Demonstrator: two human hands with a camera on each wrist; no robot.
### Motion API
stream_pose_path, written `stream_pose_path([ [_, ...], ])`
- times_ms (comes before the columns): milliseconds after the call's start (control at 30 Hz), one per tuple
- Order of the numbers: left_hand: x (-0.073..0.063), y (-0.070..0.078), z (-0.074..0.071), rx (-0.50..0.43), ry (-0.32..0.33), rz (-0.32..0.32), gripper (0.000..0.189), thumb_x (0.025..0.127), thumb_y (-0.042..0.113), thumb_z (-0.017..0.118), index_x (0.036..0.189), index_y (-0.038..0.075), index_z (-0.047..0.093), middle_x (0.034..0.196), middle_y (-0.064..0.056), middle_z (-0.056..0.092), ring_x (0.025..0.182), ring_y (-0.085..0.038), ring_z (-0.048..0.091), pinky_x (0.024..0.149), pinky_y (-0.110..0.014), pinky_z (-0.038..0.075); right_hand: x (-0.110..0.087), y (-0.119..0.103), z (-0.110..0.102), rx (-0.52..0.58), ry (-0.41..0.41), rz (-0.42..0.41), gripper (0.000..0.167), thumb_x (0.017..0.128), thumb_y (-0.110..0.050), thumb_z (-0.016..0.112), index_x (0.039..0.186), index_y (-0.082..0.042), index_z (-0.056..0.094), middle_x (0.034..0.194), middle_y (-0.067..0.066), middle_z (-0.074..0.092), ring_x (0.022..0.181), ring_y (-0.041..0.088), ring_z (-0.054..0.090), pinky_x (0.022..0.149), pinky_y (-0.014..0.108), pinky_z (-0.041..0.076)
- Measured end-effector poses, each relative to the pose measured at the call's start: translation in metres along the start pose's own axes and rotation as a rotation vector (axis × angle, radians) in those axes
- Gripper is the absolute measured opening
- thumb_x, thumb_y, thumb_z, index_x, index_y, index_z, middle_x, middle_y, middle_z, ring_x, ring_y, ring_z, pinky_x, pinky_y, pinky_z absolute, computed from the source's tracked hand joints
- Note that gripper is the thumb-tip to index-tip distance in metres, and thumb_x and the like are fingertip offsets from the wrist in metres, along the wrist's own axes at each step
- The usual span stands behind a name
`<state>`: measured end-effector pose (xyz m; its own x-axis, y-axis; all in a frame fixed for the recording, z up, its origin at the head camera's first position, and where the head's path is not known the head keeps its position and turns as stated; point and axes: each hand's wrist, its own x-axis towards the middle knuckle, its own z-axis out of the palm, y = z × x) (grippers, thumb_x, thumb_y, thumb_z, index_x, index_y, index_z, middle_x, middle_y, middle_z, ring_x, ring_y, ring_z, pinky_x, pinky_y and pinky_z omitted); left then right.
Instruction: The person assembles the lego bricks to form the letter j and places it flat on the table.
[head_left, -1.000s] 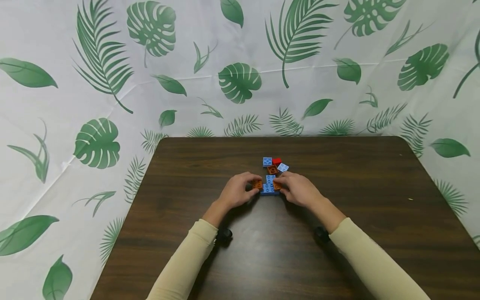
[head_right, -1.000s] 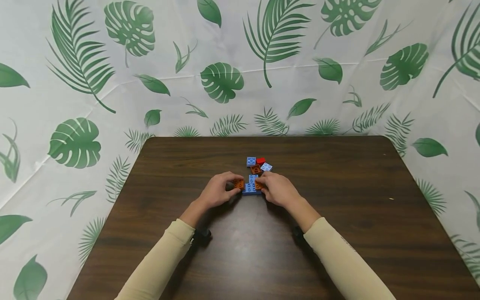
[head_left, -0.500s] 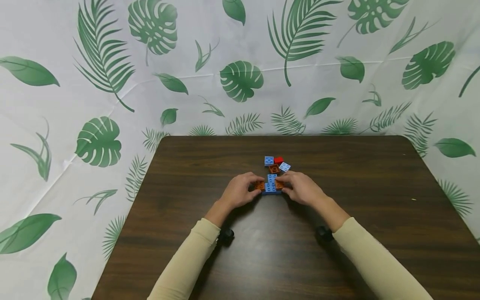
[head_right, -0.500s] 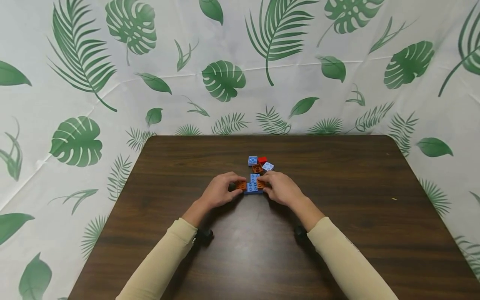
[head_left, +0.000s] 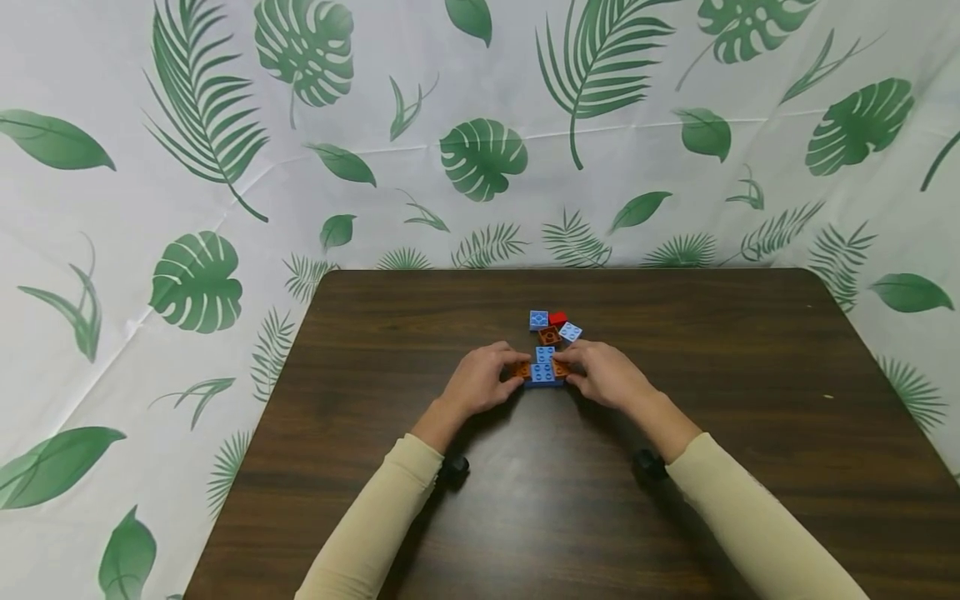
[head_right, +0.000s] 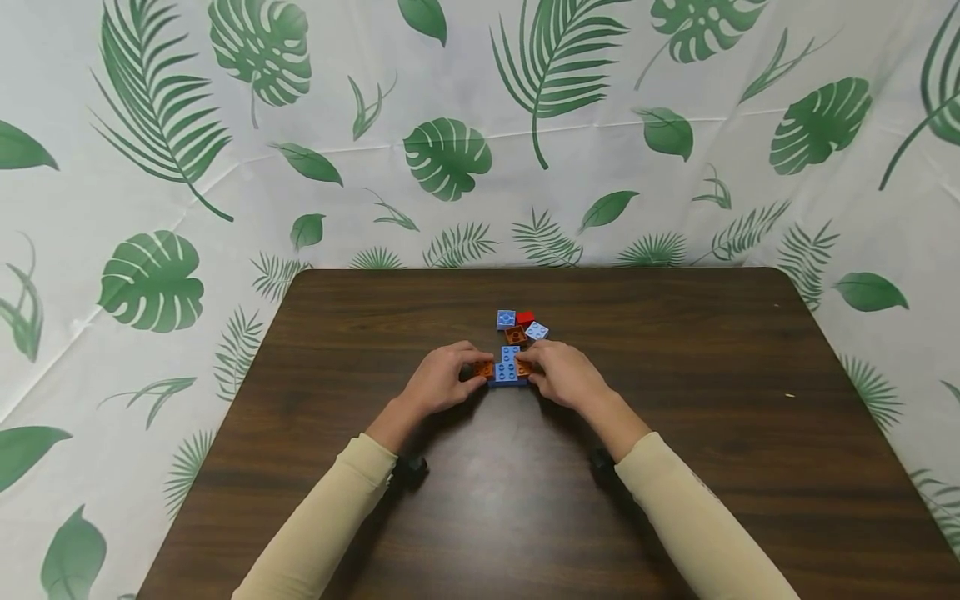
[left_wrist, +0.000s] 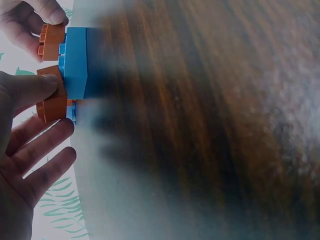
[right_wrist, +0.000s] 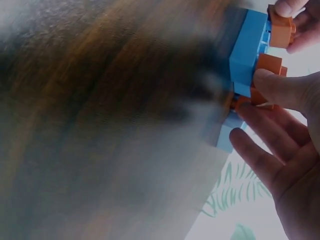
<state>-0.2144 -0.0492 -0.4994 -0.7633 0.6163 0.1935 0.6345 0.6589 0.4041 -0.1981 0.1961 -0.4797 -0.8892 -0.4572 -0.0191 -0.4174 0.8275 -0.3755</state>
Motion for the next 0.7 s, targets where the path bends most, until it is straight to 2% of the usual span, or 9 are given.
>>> stream_pose_path([
  [300, 0.001, 0.003, -0.002, 0.028, -0.011, 0.003, 0.038, 0.089, 0.026, 0.074, 0.126, 0.016, 0.069, 0.101, 0.003, 0.063, 0.078, -0.01, 0.054, 0.072, -0.03, 0.048, -0.005, 0.009, 0.007, 0.098, 0.026, 0.033, 0.045, 0.09, -0.014, 0.073, 0.133, -0.012, 0.063, 0.129, 0.01, 0.063, 0.121, 0.031, 0.056, 0.1, 0.052, 0.042],
  [400, 0.001, 0.004, -0.001, 0.047, -0.02, 0.004, 0.038, 0.089, 0.027, 0.073, 0.126, 0.017, 0.069, 0.101, 0.003, 0.063, 0.075, -0.01, 0.052, 0.07, -0.029, 0.047, -0.005, 0.007, 0.005, 0.059, 0.019, 0.014, 0.045, 0.09, -0.015, 0.073, 0.133, -0.01, 0.063, 0.127, 0.011, 0.063, 0.117, 0.031, 0.058, 0.097, 0.052, 0.044],
  [533, 0.002, 0.004, -0.002, 0.057, -0.017, 0.009, 0.038, 0.089, 0.027, 0.073, 0.126, 0.017, 0.069, 0.101, 0.003, 0.062, 0.074, -0.01, 0.051, 0.069, -0.029, 0.047, -0.002, 0.001, 0.002, -0.038, 0.002, -0.016, 0.045, 0.088, -0.013, 0.074, 0.132, -0.009, 0.064, 0.119, 0.01, 0.065, 0.103, 0.028, 0.063, 0.09, 0.049, 0.049],
  [700, 0.002, 0.004, -0.003, 0.064, -0.016, 0.007, 0.038, 0.089, 0.027, 0.073, 0.126, 0.018, 0.069, 0.101, 0.003, 0.062, 0.074, -0.009, 0.051, 0.069, -0.029, 0.046, -0.001, -0.002, 0.001, -0.098, 0.005, -0.009, 0.045, 0.088, -0.015, 0.074, 0.132, -0.011, 0.064, 0.113, 0.007, 0.066, 0.089, 0.022, 0.062, 0.08, 0.044, 0.053],
])
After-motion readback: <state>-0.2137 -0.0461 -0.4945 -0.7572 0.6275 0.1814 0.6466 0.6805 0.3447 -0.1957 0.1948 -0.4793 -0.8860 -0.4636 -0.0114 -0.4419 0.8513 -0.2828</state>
